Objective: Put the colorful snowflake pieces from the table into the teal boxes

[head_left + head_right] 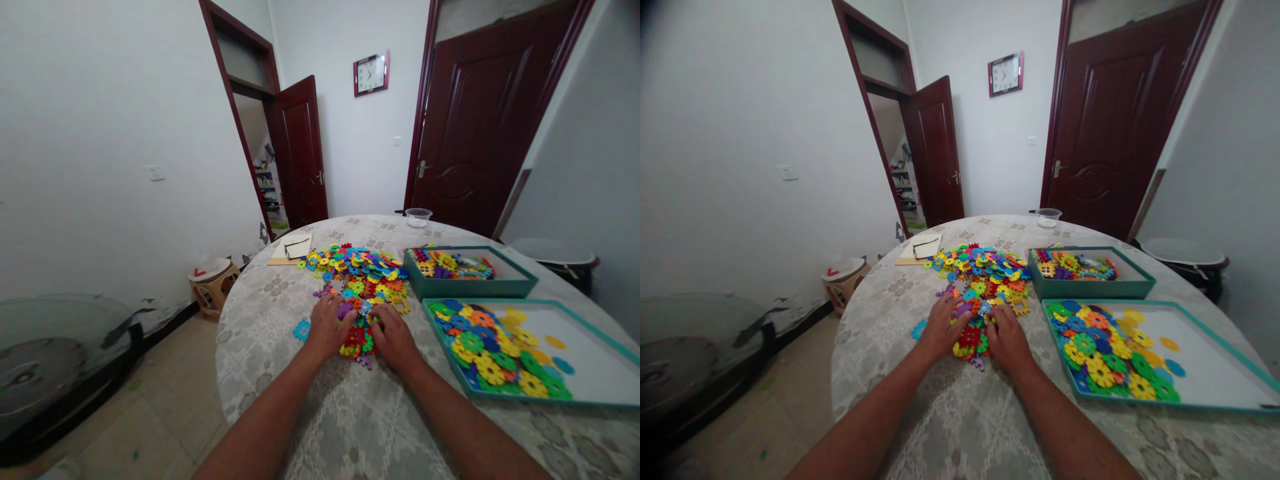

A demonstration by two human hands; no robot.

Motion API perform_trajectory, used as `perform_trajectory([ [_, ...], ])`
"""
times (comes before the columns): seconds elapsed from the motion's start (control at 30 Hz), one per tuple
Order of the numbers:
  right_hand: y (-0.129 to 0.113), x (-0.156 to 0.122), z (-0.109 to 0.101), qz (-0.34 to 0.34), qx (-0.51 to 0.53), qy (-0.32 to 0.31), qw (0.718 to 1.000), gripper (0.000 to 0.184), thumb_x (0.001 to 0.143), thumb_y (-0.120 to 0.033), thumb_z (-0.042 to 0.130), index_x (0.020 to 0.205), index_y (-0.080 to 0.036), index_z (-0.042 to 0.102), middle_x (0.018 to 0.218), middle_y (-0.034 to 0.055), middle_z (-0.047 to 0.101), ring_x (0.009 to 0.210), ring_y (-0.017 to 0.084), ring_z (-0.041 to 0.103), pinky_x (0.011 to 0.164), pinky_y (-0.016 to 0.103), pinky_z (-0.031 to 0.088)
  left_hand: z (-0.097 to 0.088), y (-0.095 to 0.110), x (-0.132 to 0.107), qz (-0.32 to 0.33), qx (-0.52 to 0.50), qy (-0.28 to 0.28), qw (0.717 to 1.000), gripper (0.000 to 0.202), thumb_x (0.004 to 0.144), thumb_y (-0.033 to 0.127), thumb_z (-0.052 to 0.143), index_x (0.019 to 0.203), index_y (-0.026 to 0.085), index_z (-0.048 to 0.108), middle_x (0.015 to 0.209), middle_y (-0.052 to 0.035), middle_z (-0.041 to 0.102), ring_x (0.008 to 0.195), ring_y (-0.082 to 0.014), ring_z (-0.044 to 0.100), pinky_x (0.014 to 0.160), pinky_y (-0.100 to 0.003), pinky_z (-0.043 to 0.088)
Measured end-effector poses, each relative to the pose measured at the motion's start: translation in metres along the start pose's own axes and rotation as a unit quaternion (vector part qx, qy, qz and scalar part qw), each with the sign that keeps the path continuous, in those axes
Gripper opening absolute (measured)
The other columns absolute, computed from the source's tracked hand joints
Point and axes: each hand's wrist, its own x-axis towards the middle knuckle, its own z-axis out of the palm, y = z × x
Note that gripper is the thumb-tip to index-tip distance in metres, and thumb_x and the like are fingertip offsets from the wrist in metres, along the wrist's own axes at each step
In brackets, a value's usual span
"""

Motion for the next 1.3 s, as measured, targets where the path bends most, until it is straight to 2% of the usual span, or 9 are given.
perform_trajectory([
  [0.1,0.002,0.0,0.0,0.009,0.008,0.012,1.0,0.024,0.089,-0.012,0.049,0.102,-0.02,0.066,0.111,0.0113,0.065,0.111,0.025,0.063,0.103,0.044,0.052,-0.025,-0.022,-0.019,-0.03,0.079,-0.028,0.996,0.063,0.089,0.058,0.068,0.144,0.028,0.058,0.159,-0.013,0.049,0.151,-0.0335,0.039,0.126,-0.053,0.029],
  [0.2,0.003,0.0,0.0,0.009,0.012,0.022,1.0,0.023,0.089,-0.011,0.048,0.1,-0.02,0.066,0.11,0.0108,0.065,0.108,0.025,0.064,0.101,0.042,0.053,-0.042,-0.042,-0.034,-0.13,0.163,-0.106,0.972,0.09,0.076,0.071,0.074,0.152,0.027,0.052,0.167,-0.0172,0.038,0.156,-0.0423,0.028,0.125,-0.06,0.024],
  [0.27,0.002,0.0,0.0,0.007,0.013,0.027,1.0,0.023,0.089,-0.01,0.048,0.097,-0.021,0.066,0.107,0.0103,0.066,0.106,0.025,0.064,0.1,0.042,0.053,-0.046,-0.048,-0.041,-0.159,0.177,-0.169,0.957,0.099,0.074,0.076,0.072,0.156,0.027,0.048,0.168,-0.0188,0.036,0.156,-0.0433,0.029,0.125,-0.06,0.024],
  [0.4,0.0,0.0,-0.002,0.005,0.007,0.025,1.0,0.024,0.089,-0.01,0.047,0.096,-0.02,0.067,0.105,0.0103,0.067,0.104,0.025,0.064,0.099,0.042,0.053,-0.037,-0.038,-0.047,-0.114,0.152,-0.22,0.957,0.114,0.063,0.083,0.073,0.161,0.034,0.04,0.171,-0.0134,0.032,0.159,-0.0421,0.022,0.128,-0.057,0.016],
  [0.53,0.0,0.0,-0.006,0.01,0.0,0.021,1.0,0.023,0.09,-0.011,0.047,0.095,-0.02,0.067,0.105,0.0105,0.068,0.105,0.025,0.064,0.1,0.041,0.052,-0.017,-0.012,-0.044,-0.089,0.128,-0.23,0.961,0.128,0.058,0.084,0.076,0.165,0.031,0.031,0.172,-0.0158,0.028,0.159,-0.0432,0.02,0.128,-0.057,0.016],
  [0.73,0.007,0.001,-0.008,0.027,0.004,0.032,0.999,0.024,0.089,-0.012,0.047,0.093,-0.021,0.069,0.104,0.0104,0.069,0.105,0.024,0.064,0.1,0.039,0.051,0.011,0.024,-0.028,-0.068,0.13,-0.192,0.97,0.114,0.069,0.078,0.073,0.165,0.035,0.031,0.171,-0.0111,0.031,0.157,-0.0405,0.026,0.126,-0.062,0.02],
  [0.93,0.014,0.002,-0.008,0.032,-0.009,0.046,0.998,0.023,0.088,-0.013,0.047,0.095,-0.021,0.067,0.101,0.0097,0.068,0.103,0.025,0.064,0.099,0.041,0.051,0.037,0.037,-0.008,-0.068,0.148,-0.12,0.979,0.095,0.079,0.072,0.07,0.16,0.032,0.041,0.164,-0.0143,0.042,0.149,-0.0429,0.037,0.121,-0.067,0.026],
  [1.13,0.019,0.003,-0.011,0.048,-0.025,0.043,0.998,0.025,0.085,-0.012,0.052,0.102,-0.021,0.068,0.106,0.0098,0.068,0.105,0.025,0.064,0.098,0.041,0.053,0.033,0.019,-0.002,-0.022,0.129,-0.074,0.989,0.062,0.091,0.058,0.066,0.146,0.028,0.059,0.149,-0.0139,0.059,0.136,-0.0377,0.052,0.117,-0.064,0.031],
  [1.3,0.02,0.006,-0.017,0.05,-0.039,0.036,0.997,0.028,0.085,-0.009,0.05,0.102,-0.02,0.069,0.106,0.0104,0.068,0.105,0.025,0.064,0.098,0.04,0.053,0.015,-0.008,0.006,0.046,0.073,-0.131,0.988,0.036,0.088,0.026,0.07,0.123,0.025,0.073,0.129,-0.0092,0.07,0.123,-0.0283,0.061,0.106,-0.044,0.045],
])
